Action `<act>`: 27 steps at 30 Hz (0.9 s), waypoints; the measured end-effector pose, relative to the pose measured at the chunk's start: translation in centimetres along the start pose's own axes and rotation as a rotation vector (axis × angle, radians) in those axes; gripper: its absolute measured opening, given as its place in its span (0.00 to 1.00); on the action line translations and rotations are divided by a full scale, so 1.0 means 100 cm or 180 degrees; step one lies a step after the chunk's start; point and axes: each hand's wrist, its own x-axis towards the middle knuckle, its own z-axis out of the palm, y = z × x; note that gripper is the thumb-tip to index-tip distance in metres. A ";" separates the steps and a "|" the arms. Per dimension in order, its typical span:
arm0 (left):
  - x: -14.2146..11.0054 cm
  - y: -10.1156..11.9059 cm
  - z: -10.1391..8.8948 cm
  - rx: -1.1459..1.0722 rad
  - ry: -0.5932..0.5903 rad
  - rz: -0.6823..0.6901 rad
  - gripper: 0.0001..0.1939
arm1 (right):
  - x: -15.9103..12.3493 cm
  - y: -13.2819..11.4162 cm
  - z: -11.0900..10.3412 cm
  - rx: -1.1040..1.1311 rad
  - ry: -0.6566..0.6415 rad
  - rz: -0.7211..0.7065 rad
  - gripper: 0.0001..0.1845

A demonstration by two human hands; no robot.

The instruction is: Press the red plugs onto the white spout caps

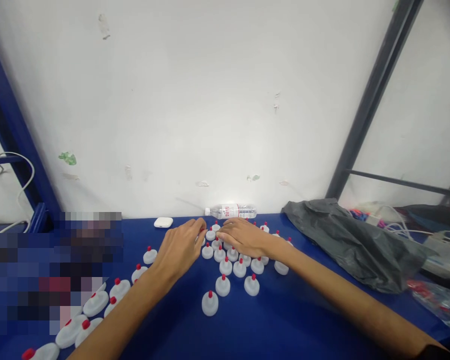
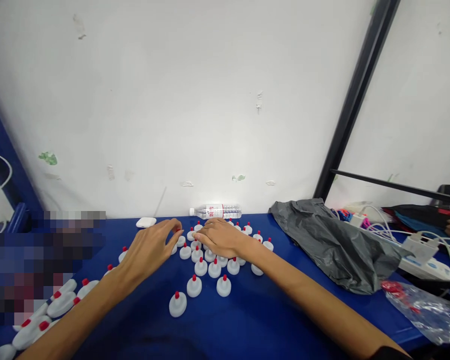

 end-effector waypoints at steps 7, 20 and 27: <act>-0.007 0.010 0.005 -0.0713 0.0220 0.0026 0.09 | -0.019 -0.018 -0.023 0.0053 0.0154 0.0294 0.17; -0.014 0.032 0.012 -0.2518 0.0071 -0.0200 0.07 | -0.044 -0.037 -0.012 0.0147 0.0292 0.0152 0.16; -0.015 0.033 0.015 -0.2467 -0.0101 -0.0228 0.06 | -0.046 -0.034 -0.010 0.0188 0.0396 0.0108 0.17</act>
